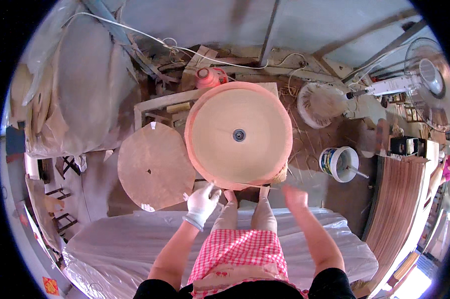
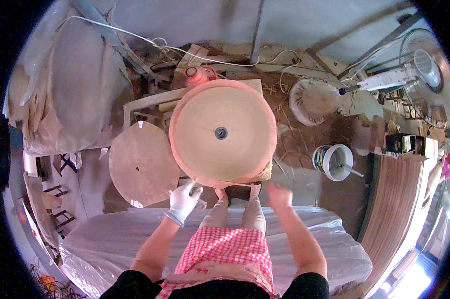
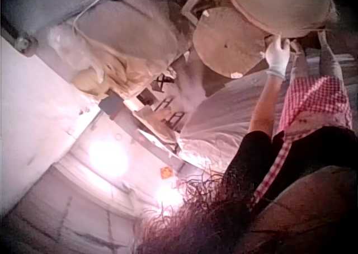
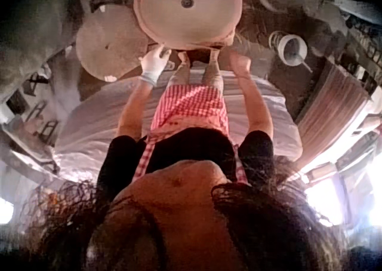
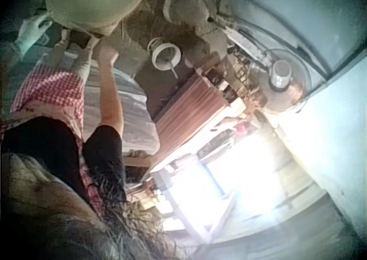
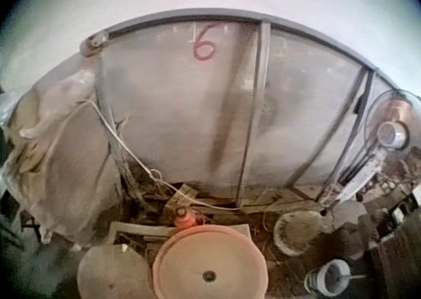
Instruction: The person separates and handles thin sheets of wood veneer on a large table with another individual, then walks to a workstation to place a circular cardboard piece onto a machine spindle.
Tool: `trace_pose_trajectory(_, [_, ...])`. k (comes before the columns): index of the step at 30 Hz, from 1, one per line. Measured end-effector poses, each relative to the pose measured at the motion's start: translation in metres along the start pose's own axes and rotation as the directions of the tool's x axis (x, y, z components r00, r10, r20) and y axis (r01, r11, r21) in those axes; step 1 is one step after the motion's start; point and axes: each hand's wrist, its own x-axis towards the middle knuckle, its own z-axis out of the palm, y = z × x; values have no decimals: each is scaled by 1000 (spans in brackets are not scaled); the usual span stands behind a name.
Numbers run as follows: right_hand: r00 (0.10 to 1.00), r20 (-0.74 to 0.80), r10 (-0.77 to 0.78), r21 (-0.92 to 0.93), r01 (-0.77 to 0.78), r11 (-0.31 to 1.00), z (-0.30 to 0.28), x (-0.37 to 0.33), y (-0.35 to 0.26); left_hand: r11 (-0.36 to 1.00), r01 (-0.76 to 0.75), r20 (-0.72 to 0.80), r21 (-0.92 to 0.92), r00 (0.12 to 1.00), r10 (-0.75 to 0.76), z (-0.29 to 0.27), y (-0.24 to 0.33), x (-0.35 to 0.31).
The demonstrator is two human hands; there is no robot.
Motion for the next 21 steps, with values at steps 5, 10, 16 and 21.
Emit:
trace_pose_trajectory(5, [985, -172, 25, 42, -18, 999, -23, 14, 81, 956, 71, 299, -285, 954, 19, 34, 35, -18])
trace_pose_trajectory(10, [952, -305, 1, 8, 1, 1000, -39, 33, 138, 949, 158, 501, -273, 865, 0, 68, 81, -15])
trace_pose_trajectory(16, [930, -350, 109, 181, -47, 982, -26, 64, 215, 940, 139, 392, -311, 920, -6, 127, 124, 5])
trace_pose_trajectory(21, [841, -403, 360, 381, -203, 902, 14, 82, 283, 882, 305, 456, -359, 882, -120, 163, 174, 16])
